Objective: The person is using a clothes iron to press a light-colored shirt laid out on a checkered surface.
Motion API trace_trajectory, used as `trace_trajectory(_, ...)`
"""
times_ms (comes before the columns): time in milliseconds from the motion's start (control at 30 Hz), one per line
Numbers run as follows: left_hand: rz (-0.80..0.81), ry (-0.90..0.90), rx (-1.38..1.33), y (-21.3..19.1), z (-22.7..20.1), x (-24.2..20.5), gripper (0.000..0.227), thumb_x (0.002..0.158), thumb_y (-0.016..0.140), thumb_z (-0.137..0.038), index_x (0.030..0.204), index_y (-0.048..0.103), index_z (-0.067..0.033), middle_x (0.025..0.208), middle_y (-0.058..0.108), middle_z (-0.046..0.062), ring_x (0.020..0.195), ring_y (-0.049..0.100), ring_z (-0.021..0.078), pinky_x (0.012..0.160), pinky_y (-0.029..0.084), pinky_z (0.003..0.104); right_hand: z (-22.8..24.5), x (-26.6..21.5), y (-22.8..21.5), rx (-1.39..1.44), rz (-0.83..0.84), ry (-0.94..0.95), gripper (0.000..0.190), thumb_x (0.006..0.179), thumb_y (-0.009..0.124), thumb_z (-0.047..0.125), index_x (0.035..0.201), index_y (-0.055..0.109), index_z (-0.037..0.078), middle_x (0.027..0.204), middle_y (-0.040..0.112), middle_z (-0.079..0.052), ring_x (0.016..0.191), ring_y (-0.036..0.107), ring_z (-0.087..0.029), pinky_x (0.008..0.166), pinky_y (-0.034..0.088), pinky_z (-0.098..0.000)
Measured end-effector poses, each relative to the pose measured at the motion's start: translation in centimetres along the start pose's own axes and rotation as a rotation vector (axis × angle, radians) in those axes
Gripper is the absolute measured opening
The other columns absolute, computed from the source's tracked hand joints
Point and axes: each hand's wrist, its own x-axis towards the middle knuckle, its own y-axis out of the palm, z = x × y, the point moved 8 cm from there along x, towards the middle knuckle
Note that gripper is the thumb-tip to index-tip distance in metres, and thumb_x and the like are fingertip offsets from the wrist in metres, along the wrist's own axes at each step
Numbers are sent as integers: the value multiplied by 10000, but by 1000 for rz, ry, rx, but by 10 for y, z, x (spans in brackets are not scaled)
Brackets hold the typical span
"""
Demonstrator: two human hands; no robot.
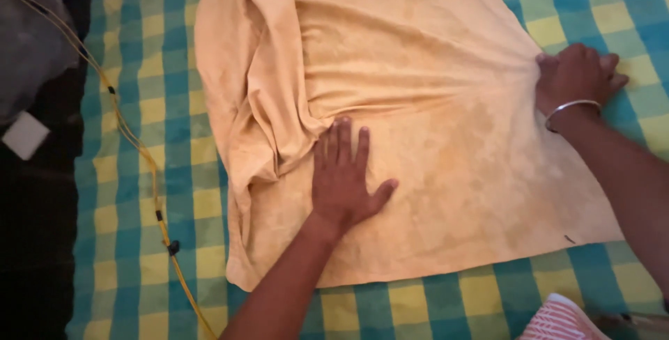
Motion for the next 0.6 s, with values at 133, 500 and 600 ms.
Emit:
trace_trajectory(133,351,-129,71,12,-1,17,1003,761,641,-694,1491,444,-34,1589,315,268,1483,258,449,1168,209,652,49,-34,-81,197,-309,-96,389,939,746,356,1104,662,14,1190,600,-257,1142,454,-494,848,314,-664)
trace_trajectory(500,248,-67,13,20,-9,19,1143,713,612,-822,1557,349,-97,1640,182,237,1513,77,487,1165,71,691,-2,-103,-68,-50,170,-378,846,934,538,478,1555,343,-63,1627,340,-261,1502,295,-397,1175,208,-514)
trace_trajectory(600,141,-21,55,1,-35,-8,1109,756,615,-775,1569,359,-67,1645,204,226,1517,113,461,1117,61,726,8,-165,-93,200,89,-675,818,1045,394,503,1577,224,-95,1656,221,-294,1565,211,-444,1310,151,-531)
